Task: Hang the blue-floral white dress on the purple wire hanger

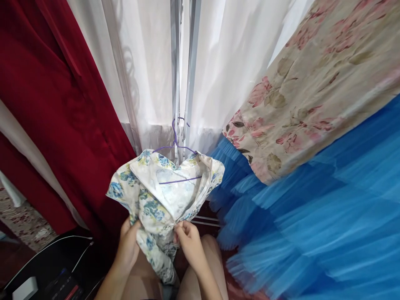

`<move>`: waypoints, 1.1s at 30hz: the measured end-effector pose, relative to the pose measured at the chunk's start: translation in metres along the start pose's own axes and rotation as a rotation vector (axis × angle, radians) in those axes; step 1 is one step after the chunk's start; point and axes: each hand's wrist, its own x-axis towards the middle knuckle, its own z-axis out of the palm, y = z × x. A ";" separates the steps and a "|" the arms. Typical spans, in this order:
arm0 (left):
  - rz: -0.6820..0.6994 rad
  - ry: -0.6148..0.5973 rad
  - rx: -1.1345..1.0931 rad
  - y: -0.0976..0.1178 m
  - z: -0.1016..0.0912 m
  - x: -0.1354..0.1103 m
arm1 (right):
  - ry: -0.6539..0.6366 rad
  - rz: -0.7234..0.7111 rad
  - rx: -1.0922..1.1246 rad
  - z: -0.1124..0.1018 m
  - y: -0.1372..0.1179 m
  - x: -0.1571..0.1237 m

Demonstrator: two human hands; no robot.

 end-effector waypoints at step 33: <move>0.371 -0.456 0.765 -0.047 0.020 0.003 | -0.024 -0.210 0.020 0.013 -0.140 0.095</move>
